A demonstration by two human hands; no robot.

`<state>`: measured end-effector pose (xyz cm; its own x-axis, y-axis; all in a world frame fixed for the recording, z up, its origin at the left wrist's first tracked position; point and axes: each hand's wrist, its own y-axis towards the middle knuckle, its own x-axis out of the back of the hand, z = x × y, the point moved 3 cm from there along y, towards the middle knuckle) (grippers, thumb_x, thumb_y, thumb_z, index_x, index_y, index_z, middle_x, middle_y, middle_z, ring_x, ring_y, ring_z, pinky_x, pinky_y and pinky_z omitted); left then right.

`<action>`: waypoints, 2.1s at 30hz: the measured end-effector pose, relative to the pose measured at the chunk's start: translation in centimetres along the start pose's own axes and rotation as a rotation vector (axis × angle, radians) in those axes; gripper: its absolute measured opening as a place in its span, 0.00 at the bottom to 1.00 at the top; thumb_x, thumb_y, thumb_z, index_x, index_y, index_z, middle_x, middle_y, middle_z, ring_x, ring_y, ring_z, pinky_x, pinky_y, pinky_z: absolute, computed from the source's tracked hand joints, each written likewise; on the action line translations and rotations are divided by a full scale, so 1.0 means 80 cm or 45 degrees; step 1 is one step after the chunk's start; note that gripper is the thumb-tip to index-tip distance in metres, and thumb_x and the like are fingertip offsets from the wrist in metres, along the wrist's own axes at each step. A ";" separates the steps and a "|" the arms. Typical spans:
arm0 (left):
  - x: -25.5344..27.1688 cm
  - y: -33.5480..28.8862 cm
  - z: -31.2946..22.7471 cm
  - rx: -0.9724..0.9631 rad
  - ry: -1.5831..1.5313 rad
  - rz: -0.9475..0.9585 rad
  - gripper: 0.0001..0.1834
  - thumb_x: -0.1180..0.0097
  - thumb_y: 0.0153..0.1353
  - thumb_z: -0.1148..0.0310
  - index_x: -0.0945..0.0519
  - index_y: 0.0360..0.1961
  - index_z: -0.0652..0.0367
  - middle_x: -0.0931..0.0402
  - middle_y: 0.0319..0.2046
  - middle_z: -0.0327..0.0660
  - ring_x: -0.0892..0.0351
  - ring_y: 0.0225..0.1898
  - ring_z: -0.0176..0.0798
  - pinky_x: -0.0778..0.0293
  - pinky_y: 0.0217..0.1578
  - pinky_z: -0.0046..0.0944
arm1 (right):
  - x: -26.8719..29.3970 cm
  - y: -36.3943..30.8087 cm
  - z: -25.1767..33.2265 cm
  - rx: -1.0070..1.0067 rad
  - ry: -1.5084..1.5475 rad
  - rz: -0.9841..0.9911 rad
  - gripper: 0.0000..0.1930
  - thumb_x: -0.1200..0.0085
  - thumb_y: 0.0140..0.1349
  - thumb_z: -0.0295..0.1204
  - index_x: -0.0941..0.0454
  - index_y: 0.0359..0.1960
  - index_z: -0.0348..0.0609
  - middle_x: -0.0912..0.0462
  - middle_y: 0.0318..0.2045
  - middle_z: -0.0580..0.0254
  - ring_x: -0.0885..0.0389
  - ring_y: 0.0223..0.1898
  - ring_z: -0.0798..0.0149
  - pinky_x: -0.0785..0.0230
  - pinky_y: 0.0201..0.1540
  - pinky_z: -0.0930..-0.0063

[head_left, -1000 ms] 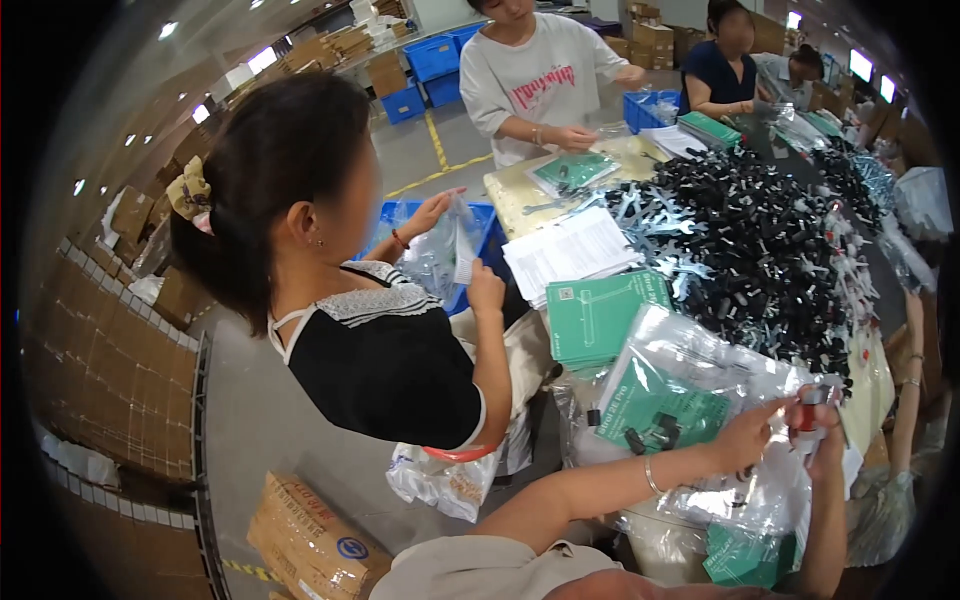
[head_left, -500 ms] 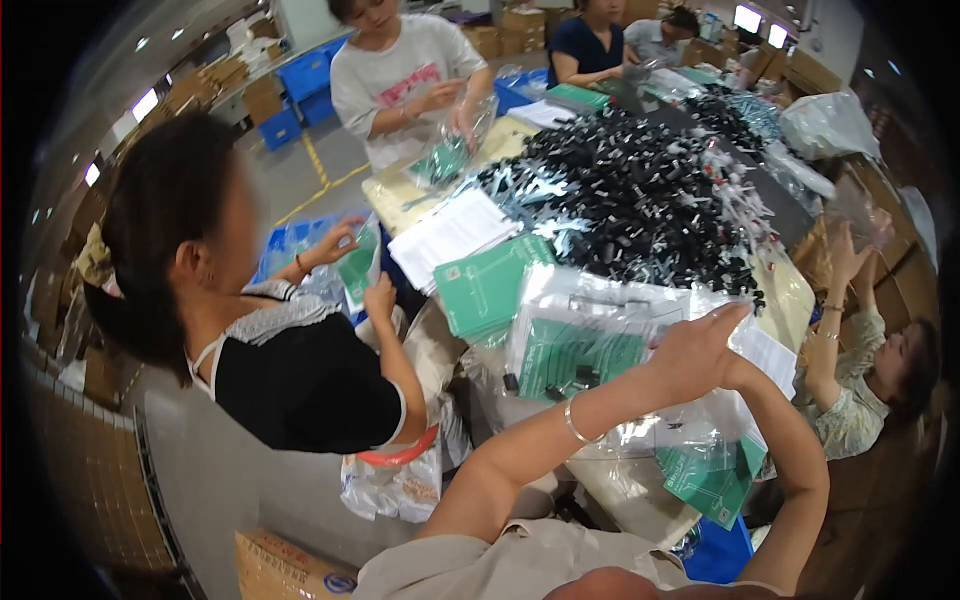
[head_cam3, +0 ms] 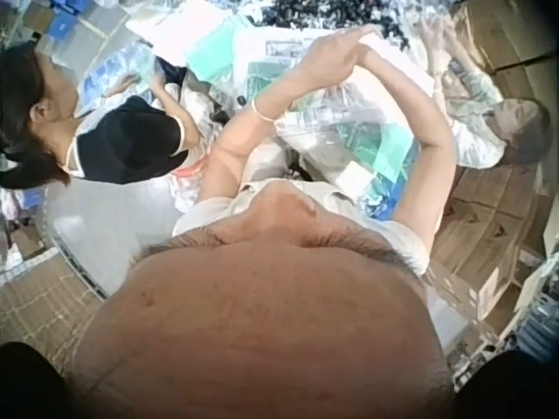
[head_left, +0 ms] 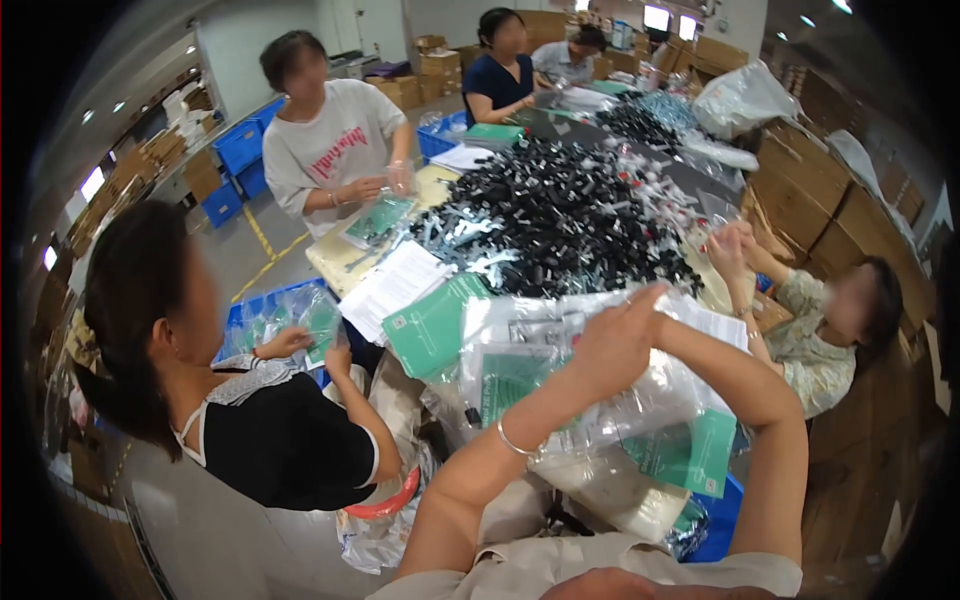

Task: Packaging small black components and instruction manuals into clear plastic bags at a production table.

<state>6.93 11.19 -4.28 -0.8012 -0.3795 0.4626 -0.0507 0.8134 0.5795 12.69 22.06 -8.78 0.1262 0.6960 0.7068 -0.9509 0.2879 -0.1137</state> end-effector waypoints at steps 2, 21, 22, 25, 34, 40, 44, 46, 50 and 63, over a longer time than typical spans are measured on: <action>0.003 0.002 -0.003 -0.087 0.082 -0.049 0.29 0.55 0.51 0.78 0.37 0.59 0.59 0.30 0.52 0.53 0.25 0.45 0.56 0.28 0.43 0.50 | -0.003 -0.003 0.013 -0.021 -0.029 0.048 0.16 0.49 0.55 0.25 0.28 0.46 0.35 0.23 0.44 0.54 0.25 0.47 0.62 0.31 0.47 0.69; 0.120 0.003 -0.021 0.313 -0.534 -0.147 0.30 0.62 0.50 0.85 0.31 0.58 0.62 0.24 0.48 0.38 0.30 0.25 0.20 0.34 0.24 0.22 | 0.045 -0.149 0.113 0.498 -1.061 -0.218 0.20 0.40 0.52 0.41 0.24 0.41 0.40 0.22 0.41 0.53 0.31 0.55 0.54 0.46 0.61 0.54; 0.130 0.003 -0.031 0.280 -0.496 -0.164 0.29 0.62 0.51 0.85 0.31 0.57 0.61 0.24 0.47 0.37 0.32 0.23 0.18 0.36 0.21 0.22 | 0.044 -0.152 0.123 0.514 -1.162 -0.270 0.13 0.40 0.49 0.33 0.23 0.36 0.43 0.22 0.38 0.58 0.29 0.51 0.57 0.45 0.61 0.54; 0.138 0.013 -0.071 0.272 -0.737 -0.097 0.27 0.60 0.53 0.83 0.30 0.56 0.61 0.24 0.46 0.36 0.39 0.17 0.16 0.43 0.16 0.19 | 0.048 -0.172 0.168 0.694 -1.236 -0.539 0.08 0.41 0.46 0.26 0.23 0.30 0.46 0.23 0.35 0.64 0.27 0.47 0.61 0.42 0.58 0.56; 0.093 0.006 -0.243 -0.104 -0.995 0.124 0.26 0.56 0.55 0.75 0.35 0.56 0.74 0.28 0.51 0.54 0.35 0.18 0.17 0.45 0.14 0.17 | 0.059 -0.262 0.287 0.801 -0.871 -1.442 0.09 0.43 0.49 0.30 0.22 0.34 0.49 0.24 0.41 0.57 0.23 0.41 0.54 0.31 0.44 0.64; 0.021 0.006 -0.285 -0.384 -0.650 0.461 0.31 0.54 0.54 0.75 0.42 0.62 0.69 0.32 0.55 0.55 0.39 0.19 0.17 0.42 0.18 0.17 | 0.056 -0.395 0.252 0.333 -0.421 -1.114 0.06 0.43 0.53 0.30 0.22 0.30 0.42 0.20 0.26 0.63 0.21 0.27 0.63 0.29 0.33 0.75; -0.020 -0.016 -0.278 -0.345 -0.679 0.512 0.28 0.54 0.56 0.74 0.38 0.60 0.66 0.33 0.56 0.53 0.27 0.26 0.25 0.32 0.26 0.21 | 0.015 -0.482 0.226 0.013 0.011 -1.196 0.03 0.43 0.56 0.24 0.23 0.28 0.38 0.18 0.29 0.65 0.22 0.32 0.76 0.31 0.34 0.83; -0.034 -0.023 -0.263 -0.240 -0.633 0.618 0.25 0.54 0.57 0.75 0.35 0.58 0.68 0.29 0.53 0.52 0.25 0.29 0.27 0.33 0.26 0.22 | -0.008 -0.528 0.203 -0.187 0.085 -1.241 0.03 0.43 0.56 0.22 0.24 0.28 0.36 0.18 0.32 0.65 0.23 0.34 0.77 0.31 0.35 0.84; -0.065 -0.044 -0.206 0.036 -0.718 0.897 0.20 0.54 0.58 0.80 0.30 0.53 0.65 0.25 0.47 0.42 0.25 0.29 0.27 0.32 0.30 0.25 | -0.074 -0.606 0.110 -0.668 0.494 -1.386 0.02 0.44 0.56 0.20 0.24 0.28 0.35 0.18 0.32 0.58 0.22 0.36 0.73 0.30 0.40 0.82; -0.066 -0.159 -0.025 0.617 -0.569 0.797 0.18 0.54 0.63 0.73 0.31 0.55 0.60 0.23 0.42 0.40 0.23 0.29 0.30 0.29 0.29 0.28 | -0.313 -0.634 -0.241 -1.086 0.496 -1.412 0.06 0.45 0.58 0.26 0.24 0.34 0.36 0.20 0.25 0.64 0.24 0.29 0.75 0.30 0.32 0.80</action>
<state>13.01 1.98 -12.76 -0.9182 0.3182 0.2357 0.3074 0.9480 -0.0825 63.21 2.74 -34.17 0.8699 -0.0495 0.4907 0.1216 0.9858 -0.1161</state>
